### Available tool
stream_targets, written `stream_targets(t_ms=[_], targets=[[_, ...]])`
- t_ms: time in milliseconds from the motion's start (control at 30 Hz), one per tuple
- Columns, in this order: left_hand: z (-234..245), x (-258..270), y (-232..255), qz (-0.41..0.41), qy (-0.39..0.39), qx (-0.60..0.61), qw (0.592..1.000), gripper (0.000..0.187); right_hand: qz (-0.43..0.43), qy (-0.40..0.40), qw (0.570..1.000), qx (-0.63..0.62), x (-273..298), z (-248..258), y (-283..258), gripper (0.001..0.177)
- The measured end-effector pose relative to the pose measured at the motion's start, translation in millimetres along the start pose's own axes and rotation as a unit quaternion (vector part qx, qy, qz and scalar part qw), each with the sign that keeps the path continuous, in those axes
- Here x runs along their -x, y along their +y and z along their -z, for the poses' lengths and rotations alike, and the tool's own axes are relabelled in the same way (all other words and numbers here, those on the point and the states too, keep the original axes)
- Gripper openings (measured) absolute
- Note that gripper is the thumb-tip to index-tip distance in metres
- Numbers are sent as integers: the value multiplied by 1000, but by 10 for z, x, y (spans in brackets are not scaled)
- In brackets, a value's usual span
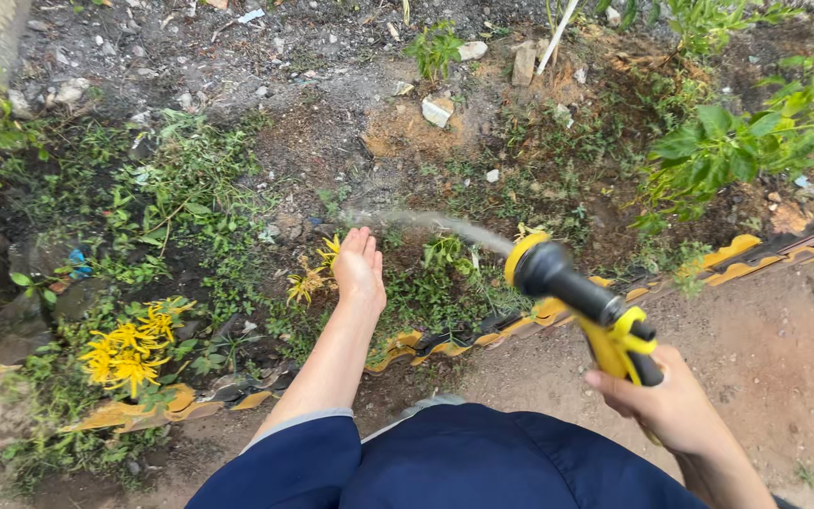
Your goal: The person waters plants in a garden using a spray nozzle attached to a hose while occasionally touching the plants and soil by hand.
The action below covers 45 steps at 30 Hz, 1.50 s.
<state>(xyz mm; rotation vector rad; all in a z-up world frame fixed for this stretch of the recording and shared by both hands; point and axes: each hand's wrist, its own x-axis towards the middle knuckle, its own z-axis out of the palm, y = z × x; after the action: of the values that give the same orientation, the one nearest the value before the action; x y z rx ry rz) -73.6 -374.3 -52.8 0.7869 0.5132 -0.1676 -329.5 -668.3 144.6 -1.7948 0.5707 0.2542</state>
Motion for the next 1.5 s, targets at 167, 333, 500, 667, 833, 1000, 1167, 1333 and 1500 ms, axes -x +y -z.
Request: stream_targets(t_ms=[167,333,500,667,833,1000,1167,1333,1500], targets=[[-159,93,19,-7,-4,21,1000,59,96,-44,989,-106,-48,100,-86,39],[-313,149,150,-36,-29,28,999,60,109,-19,992,-64,-92,197,-94,42],[-459,222,328,-51,-40,57,996,61,171,-50,981,-69,-28,228,-100,46],[-548,257,464,-63,-45,87,993,59,237,-37,969,-51,21,221,-143,39],[-567,278,557,-82,-36,76,993,58,214,-38,972,-84,123,140,-142,41],[-541,314,611,-88,-33,80,992,58,184,-20,975,-121,189,6,-189,41],[-554,370,668,-78,-25,77,994,57,170,-64,978,-102,214,-7,-193,38],[-567,320,597,-78,-44,80,993,57,168,-7,985,-27,174,81,-77,29],[-618,237,339,-61,-63,86,992,58,152,102,982,-45,246,270,45,29]])
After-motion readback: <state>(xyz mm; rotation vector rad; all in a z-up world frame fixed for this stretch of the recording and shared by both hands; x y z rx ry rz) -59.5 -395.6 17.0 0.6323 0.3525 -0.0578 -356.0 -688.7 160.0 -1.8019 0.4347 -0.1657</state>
